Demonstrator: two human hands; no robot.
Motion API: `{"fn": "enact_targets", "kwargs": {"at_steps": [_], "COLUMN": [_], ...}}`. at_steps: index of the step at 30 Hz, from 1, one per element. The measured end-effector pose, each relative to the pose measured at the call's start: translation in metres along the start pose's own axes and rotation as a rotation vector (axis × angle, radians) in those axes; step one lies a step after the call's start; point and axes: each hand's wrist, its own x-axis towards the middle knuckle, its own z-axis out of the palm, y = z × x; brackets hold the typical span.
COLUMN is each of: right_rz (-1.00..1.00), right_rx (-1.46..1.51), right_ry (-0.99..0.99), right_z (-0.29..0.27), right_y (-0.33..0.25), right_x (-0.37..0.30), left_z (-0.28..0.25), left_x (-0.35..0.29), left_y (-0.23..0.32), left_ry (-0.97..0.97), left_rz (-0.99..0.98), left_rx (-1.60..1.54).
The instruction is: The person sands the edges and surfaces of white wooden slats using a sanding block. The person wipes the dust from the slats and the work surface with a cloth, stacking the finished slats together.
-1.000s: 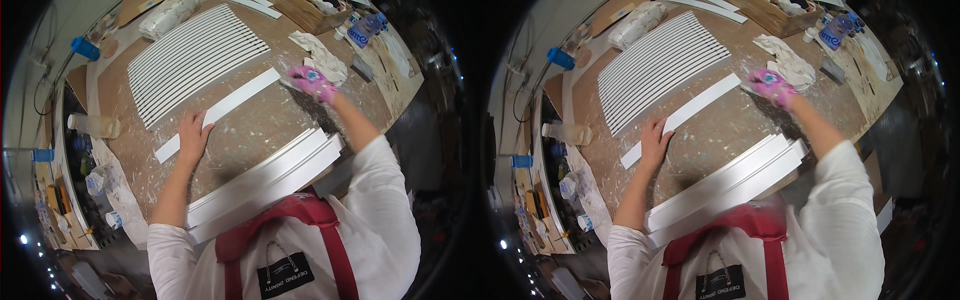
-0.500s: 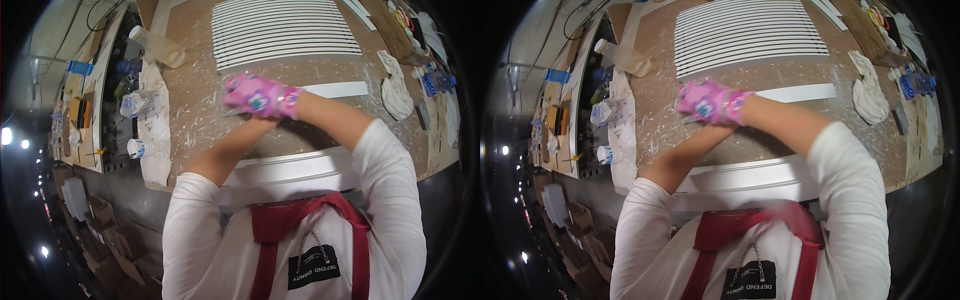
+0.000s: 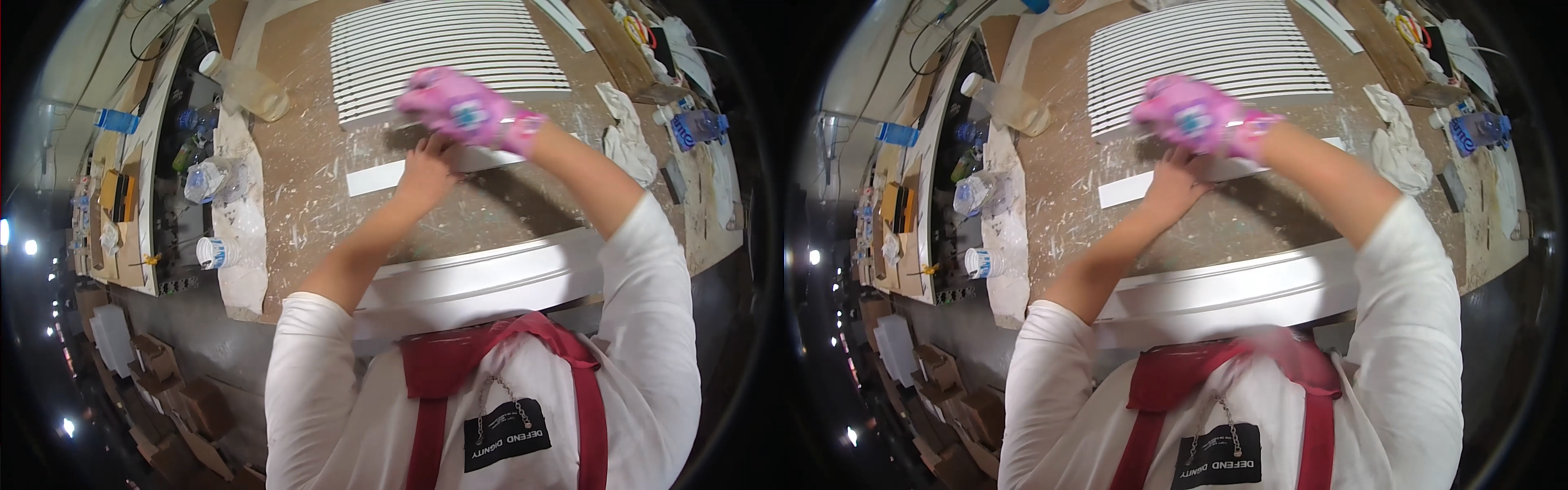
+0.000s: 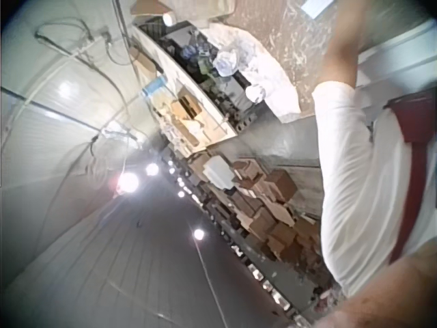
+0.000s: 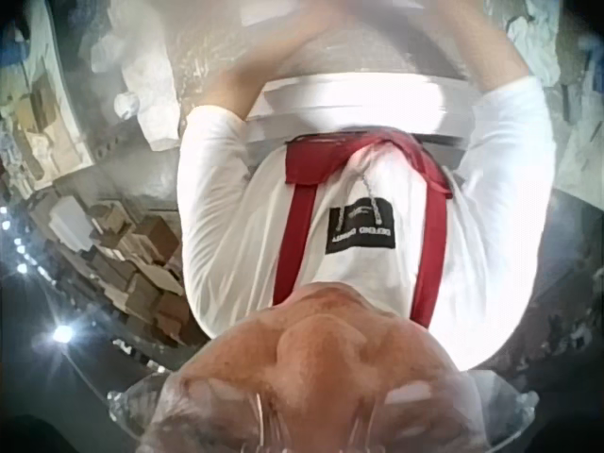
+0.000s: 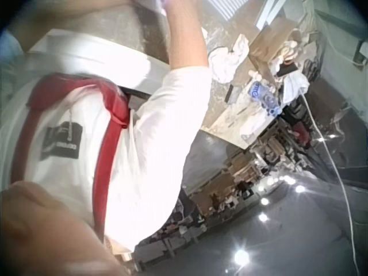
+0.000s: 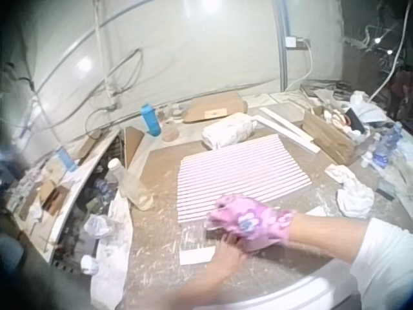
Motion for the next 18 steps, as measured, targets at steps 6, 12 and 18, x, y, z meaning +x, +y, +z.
{"fn": "enact_targets", "kwargs": {"at_steps": [6, 12, 18], "right_rz": [0.513, 0.774, 0.833], "right_rx": [0.286, 0.583, 0.547], "right_ry": [0.348, 0.628, 0.733], "right_z": [-0.100, -0.086, -0.079], "right_y": [0.059, 0.036, 0.027], "right_x": [-0.169, -0.258, -0.291], "left_z": [-0.032, -0.012, -0.021], "left_x": [0.035, 0.041, 0.034], "left_y": [-0.012, -0.014, 0.004], "left_ry": [-0.190, -0.113, -0.148], "left_rz": [-0.011, -0.140, 0.027], "left_rx": [0.093, 0.057, 0.027]}}
